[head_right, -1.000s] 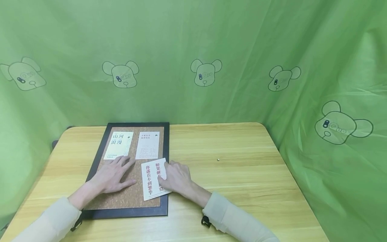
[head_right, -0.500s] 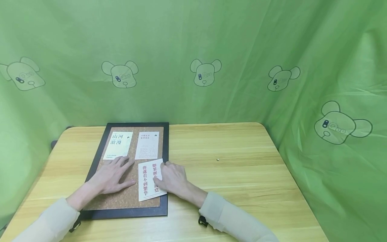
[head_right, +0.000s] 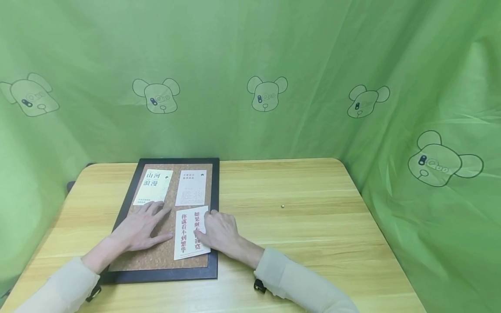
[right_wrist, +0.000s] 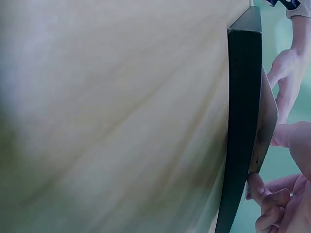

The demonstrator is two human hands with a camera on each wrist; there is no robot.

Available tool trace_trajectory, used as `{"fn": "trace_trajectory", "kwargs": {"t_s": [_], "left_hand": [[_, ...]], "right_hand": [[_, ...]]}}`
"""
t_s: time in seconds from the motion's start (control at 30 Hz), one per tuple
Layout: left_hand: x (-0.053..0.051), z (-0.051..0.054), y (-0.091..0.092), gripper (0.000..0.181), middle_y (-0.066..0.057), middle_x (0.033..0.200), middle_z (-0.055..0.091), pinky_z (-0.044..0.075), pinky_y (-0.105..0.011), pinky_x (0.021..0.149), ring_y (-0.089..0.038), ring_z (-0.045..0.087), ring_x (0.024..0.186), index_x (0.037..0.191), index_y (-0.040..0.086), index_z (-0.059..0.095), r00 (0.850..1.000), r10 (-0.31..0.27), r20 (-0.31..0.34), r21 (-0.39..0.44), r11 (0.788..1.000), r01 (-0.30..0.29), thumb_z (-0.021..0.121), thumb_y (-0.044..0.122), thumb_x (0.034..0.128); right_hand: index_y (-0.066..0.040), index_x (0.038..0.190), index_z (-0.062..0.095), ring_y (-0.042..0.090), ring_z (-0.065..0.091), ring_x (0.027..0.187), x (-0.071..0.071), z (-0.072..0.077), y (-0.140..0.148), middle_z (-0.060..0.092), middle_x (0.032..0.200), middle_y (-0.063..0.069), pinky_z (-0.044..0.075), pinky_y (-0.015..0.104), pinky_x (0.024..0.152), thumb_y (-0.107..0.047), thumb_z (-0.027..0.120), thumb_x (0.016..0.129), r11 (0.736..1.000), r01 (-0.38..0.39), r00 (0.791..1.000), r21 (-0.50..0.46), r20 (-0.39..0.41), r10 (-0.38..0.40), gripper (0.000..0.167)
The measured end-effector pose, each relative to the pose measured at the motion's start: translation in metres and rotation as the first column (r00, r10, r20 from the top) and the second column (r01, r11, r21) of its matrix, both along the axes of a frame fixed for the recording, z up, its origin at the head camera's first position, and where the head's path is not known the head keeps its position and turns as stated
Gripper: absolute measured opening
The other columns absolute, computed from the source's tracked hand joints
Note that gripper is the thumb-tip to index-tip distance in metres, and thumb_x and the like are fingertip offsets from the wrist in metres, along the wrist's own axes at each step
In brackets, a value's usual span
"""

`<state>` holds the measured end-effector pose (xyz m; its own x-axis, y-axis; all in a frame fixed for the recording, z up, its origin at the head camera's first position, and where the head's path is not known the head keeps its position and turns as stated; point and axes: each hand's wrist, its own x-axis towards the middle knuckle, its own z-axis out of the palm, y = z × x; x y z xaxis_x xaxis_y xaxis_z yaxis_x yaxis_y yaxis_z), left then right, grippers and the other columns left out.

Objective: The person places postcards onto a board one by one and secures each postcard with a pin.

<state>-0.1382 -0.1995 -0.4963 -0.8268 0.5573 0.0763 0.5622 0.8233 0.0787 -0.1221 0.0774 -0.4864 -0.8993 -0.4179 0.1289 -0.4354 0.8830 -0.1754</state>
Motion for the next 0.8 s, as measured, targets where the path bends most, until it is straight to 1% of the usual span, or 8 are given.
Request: {"fn": "trace_trajectory", "kwargs": {"t_s": [0.17,0.3,0.57,0.8], "left_hand": [[0.0,-0.002,-0.001,0.087,-0.025,0.145,0.058,0.055,-0.065,0.103,-0.051,0.06,0.131,0.151,0.006,0.056,1.0,-0.003,-0.011,0.002,1.0,0.003,0.066,0.069,0.0918],[0.0,-0.003,-0.001,0.087,-0.024,0.144,0.058,0.056,-0.064,0.103,-0.049,0.06,0.132,0.151,0.007,0.055,1.0,-0.008,-0.008,0.004,1.0,0.008,0.067,0.069,0.0915],[0.0,-0.003,-0.003,0.088,-0.023,0.145,0.059,0.057,-0.065,0.1,-0.047,0.06,0.133,0.153,0.009,0.054,1.0,-0.006,-0.01,-0.016,1.0,0.005,0.066,0.07,0.0909],[0.0,-0.003,-0.003,0.086,-0.022,0.144,0.059,0.056,-0.065,0.101,-0.049,0.06,0.132,0.152,0.009,0.055,1.0,-0.014,-0.014,-0.01,1.0,0.014,0.067,0.069,0.0907]], "right_hand": [[-0.016,0.069,0.054,0.005,0.031,0.049,0.0,0.0,-0.003,0.042,0.061,-0.006,0.025,0.017,0.04,-0.05,0.078,0.089,1.0,0.007,1.0,-0.012,0.015,-0.007,0.046],[-0.017,0.067,0.051,0.005,0.032,0.048,0.0,0.0,-0.006,0.042,0.06,-0.007,0.026,0.017,0.04,-0.05,0.078,0.088,1.0,0.006,1.0,-0.024,0.01,-0.006,0.048],[-0.021,0.061,0.042,0.002,0.029,0.046,0.0,-0.001,-0.012,0.037,0.058,-0.011,0.022,0.015,0.037,-0.049,0.078,0.089,0.999,0.016,1.0,-0.039,0.02,-0.015,0.053],[-0.022,0.06,0.039,0.002,0.026,0.044,0.001,-0.002,-0.014,0.031,0.054,-0.012,0.019,0.015,0.036,-0.046,0.079,0.088,0.998,0.015,1.0,-0.053,0.002,-0.015,0.055]]}}
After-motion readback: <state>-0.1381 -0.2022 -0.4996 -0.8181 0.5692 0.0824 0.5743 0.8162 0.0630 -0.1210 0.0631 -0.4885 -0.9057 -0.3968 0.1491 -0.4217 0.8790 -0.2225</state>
